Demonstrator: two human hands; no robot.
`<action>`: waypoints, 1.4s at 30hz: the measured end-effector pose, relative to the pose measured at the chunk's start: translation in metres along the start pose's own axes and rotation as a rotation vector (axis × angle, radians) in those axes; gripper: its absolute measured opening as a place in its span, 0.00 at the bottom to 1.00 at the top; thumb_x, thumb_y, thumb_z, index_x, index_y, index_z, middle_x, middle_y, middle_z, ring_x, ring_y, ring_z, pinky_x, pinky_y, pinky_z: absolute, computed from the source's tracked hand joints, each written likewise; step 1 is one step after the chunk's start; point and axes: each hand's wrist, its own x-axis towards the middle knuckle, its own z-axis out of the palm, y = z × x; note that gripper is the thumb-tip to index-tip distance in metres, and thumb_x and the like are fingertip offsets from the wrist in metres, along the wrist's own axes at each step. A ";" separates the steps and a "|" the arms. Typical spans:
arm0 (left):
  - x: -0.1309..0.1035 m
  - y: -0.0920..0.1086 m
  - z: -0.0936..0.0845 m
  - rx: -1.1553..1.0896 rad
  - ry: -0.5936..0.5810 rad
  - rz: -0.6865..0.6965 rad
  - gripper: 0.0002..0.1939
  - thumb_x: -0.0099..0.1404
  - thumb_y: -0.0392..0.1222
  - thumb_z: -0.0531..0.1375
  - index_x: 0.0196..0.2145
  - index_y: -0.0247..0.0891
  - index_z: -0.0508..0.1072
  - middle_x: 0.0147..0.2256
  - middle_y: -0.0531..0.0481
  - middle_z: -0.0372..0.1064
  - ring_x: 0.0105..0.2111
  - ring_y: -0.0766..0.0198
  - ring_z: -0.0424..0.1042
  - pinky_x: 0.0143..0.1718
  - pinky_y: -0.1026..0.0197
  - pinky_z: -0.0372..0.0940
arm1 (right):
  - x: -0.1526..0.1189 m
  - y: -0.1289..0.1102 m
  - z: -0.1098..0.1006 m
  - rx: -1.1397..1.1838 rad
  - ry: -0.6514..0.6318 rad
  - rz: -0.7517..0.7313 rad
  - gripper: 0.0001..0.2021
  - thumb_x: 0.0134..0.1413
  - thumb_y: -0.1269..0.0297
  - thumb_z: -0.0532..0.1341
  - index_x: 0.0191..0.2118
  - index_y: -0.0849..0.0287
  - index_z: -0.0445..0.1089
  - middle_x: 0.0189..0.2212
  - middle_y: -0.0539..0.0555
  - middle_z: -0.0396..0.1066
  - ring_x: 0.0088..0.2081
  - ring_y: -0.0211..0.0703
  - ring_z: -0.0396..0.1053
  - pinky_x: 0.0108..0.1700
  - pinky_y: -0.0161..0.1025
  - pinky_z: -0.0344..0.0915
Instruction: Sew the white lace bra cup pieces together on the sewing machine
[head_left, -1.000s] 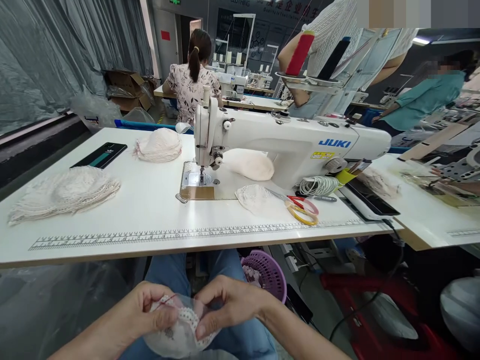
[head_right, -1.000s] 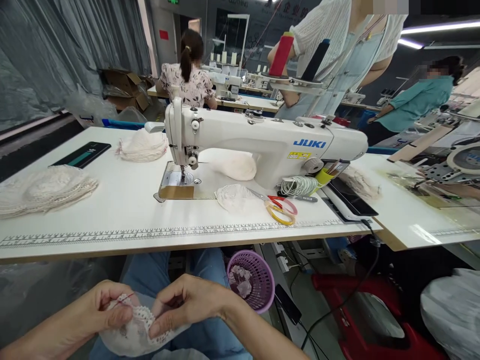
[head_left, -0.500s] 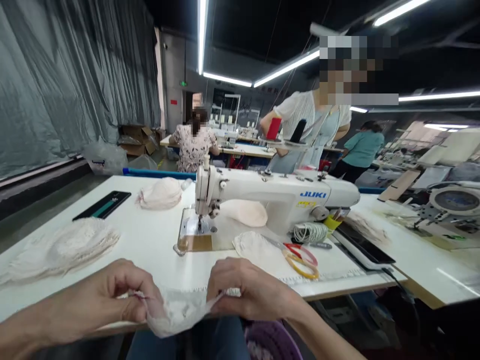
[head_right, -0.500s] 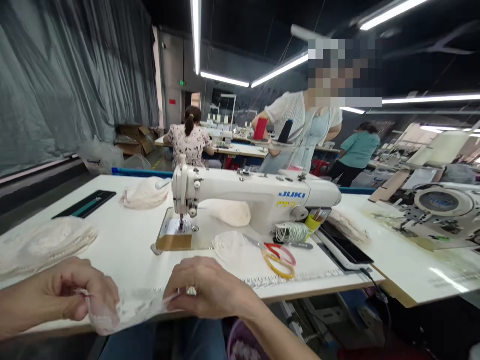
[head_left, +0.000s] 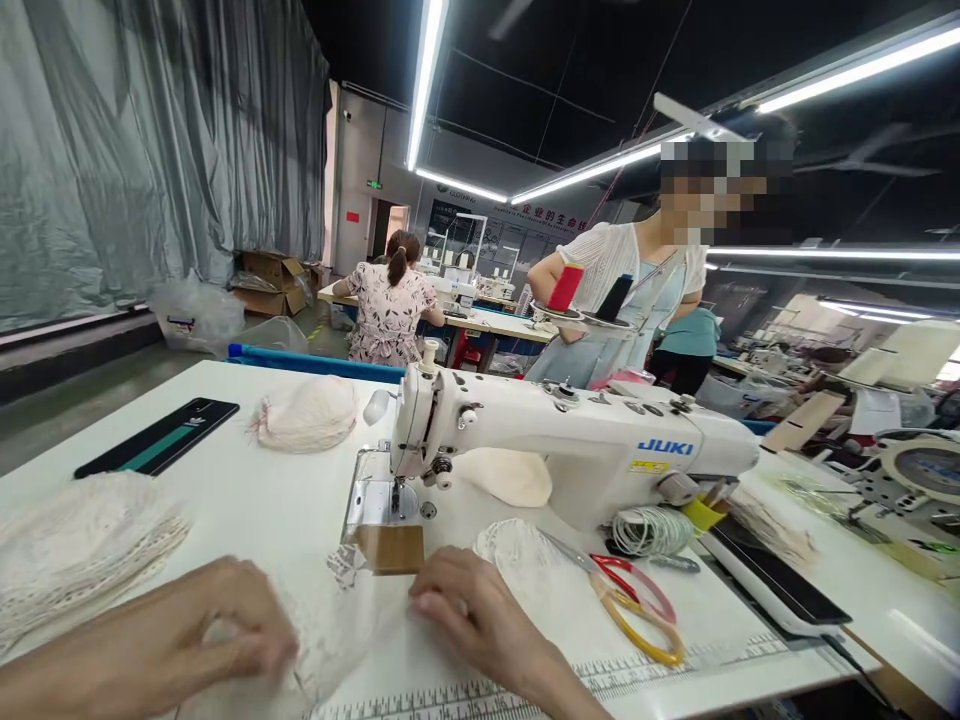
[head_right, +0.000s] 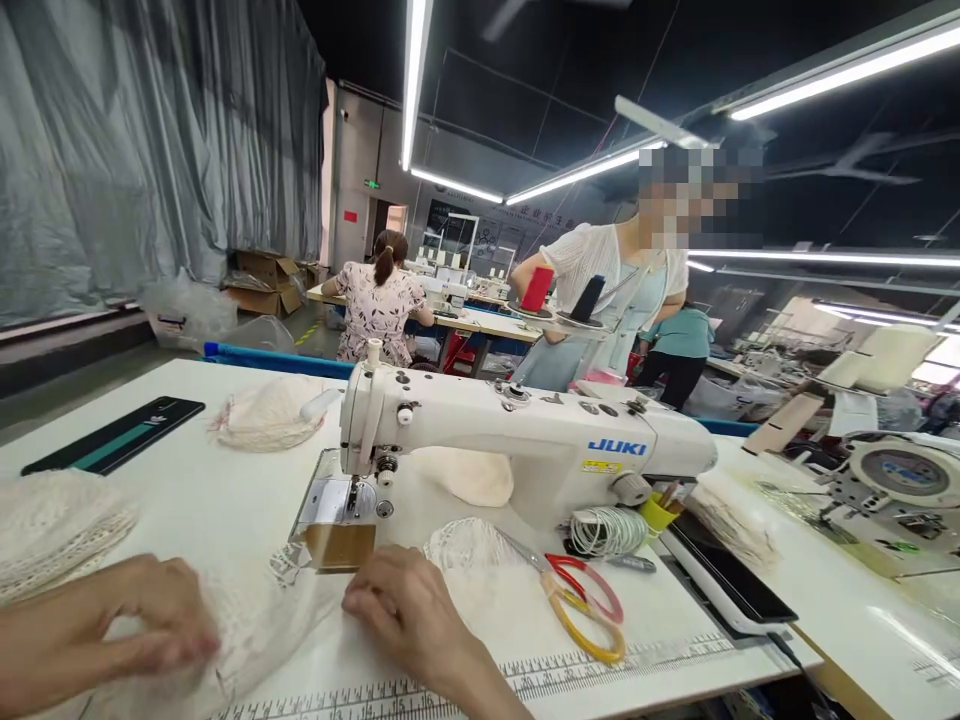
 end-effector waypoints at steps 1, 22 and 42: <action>0.011 0.006 0.000 0.005 -0.030 -0.064 0.17 0.64 0.56 0.53 0.38 0.49 0.78 0.39 0.52 0.77 0.42 0.54 0.73 0.45 0.59 0.66 | 0.005 0.000 0.001 0.000 0.008 0.037 0.06 0.61 0.69 0.57 0.34 0.59 0.70 0.31 0.51 0.71 0.34 0.39 0.68 0.36 0.34 0.59; 0.083 0.027 0.023 -0.068 -0.154 -0.134 0.07 0.53 0.46 0.60 0.29 0.42 0.69 0.32 0.53 0.68 0.40 0.52 0.64 0.37 0.61 0.58 | 0.041 -0.003 0.025 0.045 -0.161 0.387 0.13 0.42 0.66 0.71 0.20 0.59 0.66 0.16 0.42 0.55 0.22 0.31 0.52 0.28 0.31 0.49; 0.114 0.019 0.007 -0.235 -0.148 -0.139 0.08 0.52 0.42 0.58 0.24 0.36 0.73 0.22 0.55 0.65 0.27 0.61 0.65 0.27 0.65 0.53 | 0.052 -0.004 0.010 -0.098 -0.217 0.331 0.04 0.50 0.71 0.60 0.27 0.58 0.65 0.20 0.46 0.70 0.23 0.36 0.63 0.28 0.32 0.53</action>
